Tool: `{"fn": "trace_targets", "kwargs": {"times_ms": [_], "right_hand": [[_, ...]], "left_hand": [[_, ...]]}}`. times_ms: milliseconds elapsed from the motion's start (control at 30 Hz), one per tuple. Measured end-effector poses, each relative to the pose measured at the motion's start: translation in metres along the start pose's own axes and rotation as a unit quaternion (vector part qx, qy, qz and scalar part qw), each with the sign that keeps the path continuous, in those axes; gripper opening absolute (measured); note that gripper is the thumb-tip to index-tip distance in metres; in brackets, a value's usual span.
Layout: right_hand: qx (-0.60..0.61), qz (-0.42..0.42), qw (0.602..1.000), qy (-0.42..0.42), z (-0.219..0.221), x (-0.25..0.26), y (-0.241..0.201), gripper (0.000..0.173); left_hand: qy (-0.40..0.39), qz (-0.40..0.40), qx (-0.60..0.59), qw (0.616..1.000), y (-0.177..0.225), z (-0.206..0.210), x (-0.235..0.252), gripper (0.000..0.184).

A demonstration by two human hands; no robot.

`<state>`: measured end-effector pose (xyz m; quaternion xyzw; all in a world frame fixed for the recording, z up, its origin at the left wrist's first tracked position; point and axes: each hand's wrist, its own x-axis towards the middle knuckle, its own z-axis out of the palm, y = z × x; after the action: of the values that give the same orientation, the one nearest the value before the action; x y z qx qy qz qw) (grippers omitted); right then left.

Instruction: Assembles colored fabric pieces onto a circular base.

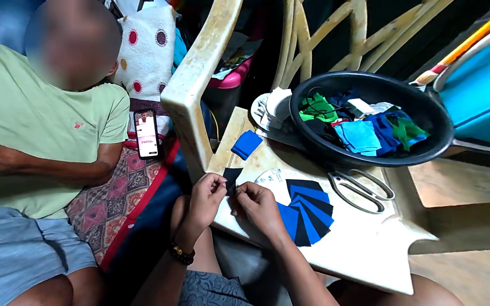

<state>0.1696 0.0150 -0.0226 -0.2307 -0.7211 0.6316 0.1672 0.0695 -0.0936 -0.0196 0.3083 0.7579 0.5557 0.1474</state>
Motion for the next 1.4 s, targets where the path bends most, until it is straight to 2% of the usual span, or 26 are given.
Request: {"fn": "trace_targets", "kwargs": {"times_ms": [100, 267, 533, 1400], "right_hand": [[0.013, 0.001, 1.000, 0.008, 0.001, -0.001, 0.001, 0.017], [0.031, -0.013, 0.999, 0.027, 0.004, -0.001, 0.002, 0.015], [0.002, -0.002, 1.000, 0.026, 0.005, 0.001, 0.001, 0.014], [0.002, 0.001, 1.000, 0.017, 0.002, 0.004, 0.001, 0.018]], "left_hand": [[0.015, -0.016, -0.028, 0.999, -0.003, -0.001, 0.002, 0.013], [-0.030, 0.024, -0.046, 0.998, -0.008, -0.001, 0.000, 0.013], [-0.020, 0.053, -0.028, 0.998, -0.008, 0.001, -0.003, 0.011], [-0.005, 0.061, -0.066, 0.996, -0.017, 0.002, -0.001, 0.010]]}}
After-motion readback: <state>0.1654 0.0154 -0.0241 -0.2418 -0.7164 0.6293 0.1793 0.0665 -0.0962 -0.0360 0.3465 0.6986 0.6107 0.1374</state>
